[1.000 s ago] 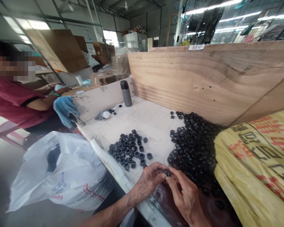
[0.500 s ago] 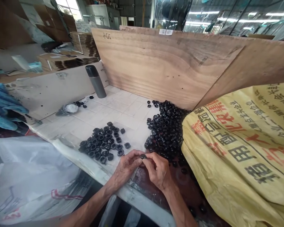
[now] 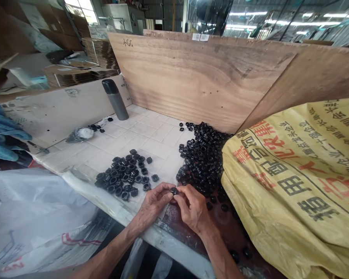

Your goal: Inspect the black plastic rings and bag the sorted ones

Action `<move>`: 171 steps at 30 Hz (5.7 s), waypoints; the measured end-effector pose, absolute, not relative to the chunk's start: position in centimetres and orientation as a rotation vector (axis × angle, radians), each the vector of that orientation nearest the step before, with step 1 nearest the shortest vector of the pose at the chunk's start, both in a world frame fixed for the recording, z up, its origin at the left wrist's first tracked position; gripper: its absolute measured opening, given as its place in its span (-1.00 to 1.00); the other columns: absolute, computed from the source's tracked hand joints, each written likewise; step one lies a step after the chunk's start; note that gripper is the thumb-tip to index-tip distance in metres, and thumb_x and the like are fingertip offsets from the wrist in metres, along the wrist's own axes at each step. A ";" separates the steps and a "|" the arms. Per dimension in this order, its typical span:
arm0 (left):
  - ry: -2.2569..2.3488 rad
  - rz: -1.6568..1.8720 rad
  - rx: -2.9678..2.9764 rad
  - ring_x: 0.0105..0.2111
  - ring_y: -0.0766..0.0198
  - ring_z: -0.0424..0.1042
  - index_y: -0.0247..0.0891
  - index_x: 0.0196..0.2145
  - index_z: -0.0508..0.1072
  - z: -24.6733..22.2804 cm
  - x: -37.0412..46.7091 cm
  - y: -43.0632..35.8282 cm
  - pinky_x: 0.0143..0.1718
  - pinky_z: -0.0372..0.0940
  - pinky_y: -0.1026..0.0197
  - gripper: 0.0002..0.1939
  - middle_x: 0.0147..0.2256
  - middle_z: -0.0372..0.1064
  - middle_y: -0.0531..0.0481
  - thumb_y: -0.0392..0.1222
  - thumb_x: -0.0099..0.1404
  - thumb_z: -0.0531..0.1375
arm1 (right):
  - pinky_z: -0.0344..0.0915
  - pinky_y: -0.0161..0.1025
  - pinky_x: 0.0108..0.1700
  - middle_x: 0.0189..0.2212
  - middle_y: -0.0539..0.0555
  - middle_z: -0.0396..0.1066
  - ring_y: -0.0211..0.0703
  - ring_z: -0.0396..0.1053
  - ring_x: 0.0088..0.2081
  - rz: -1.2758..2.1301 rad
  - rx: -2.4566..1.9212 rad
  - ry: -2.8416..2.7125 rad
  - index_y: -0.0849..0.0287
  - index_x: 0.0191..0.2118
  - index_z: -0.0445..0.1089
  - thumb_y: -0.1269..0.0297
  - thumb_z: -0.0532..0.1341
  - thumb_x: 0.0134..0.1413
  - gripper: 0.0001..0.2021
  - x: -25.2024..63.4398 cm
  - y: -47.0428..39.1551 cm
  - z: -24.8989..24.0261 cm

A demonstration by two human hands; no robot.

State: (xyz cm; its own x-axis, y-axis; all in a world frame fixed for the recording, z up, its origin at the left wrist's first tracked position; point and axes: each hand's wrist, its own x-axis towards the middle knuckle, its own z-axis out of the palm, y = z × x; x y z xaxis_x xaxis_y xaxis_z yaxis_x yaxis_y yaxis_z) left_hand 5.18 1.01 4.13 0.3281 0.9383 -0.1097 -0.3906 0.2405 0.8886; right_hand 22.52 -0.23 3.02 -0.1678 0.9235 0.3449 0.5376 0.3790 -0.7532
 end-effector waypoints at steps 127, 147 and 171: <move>0.800 1.209 1.378 -0.15 0.18 0.50 -0.21 -0.16 0.58 1.3 5.5 1.5 -0.10 0.44 0.16 -0.82 -0.15 0.48 -0.09 -0.18 0.26 0.33 | 0.43 -0.15 -0.04 -0.14 0.15 0.46 -0.10 0.46 -0.10 0.546 -1.027 -1.838 0.11 -0.09 0.51 0.47 0.16 0.27 -0.78 23.7 -0.3 4.6; 0.778 1.250 1.461 -0.09 0.17 0.47 -0.19 -0.11 0.57 1.3 5.5 1.7 -0.01 0.38 0.12 -0.80 -0.13 0.47 -0.10 -0.18 0.30 0.30 | 0.38 -0.31 -0.23 -0.32 0.06 0.48 -0.17 0.46 -0.33 0.713 -1.337 -1.730 0.13 -0.04 0.35 0.20 0.16 0.30 -0.81 23.3 -0.8 4.0; 0.835 1.228 1.340 -0.08 0.14 0.46 -0.20 -0.13 0.57 1.4 5.6 1.7 -0.03 0.38 0.14 -0.77 -0.12 0.45 -0.10 -0.10 0.28 0.31 | 0.33 -0.29 -0.30 -0.39 0.04 0.46 -0.19 0.38 -0.41 0.666 -1.325 -1.746 0.15 -0.25 0.45 0.17 0.20 0.23 -0.83 23.1 -0.7 5.4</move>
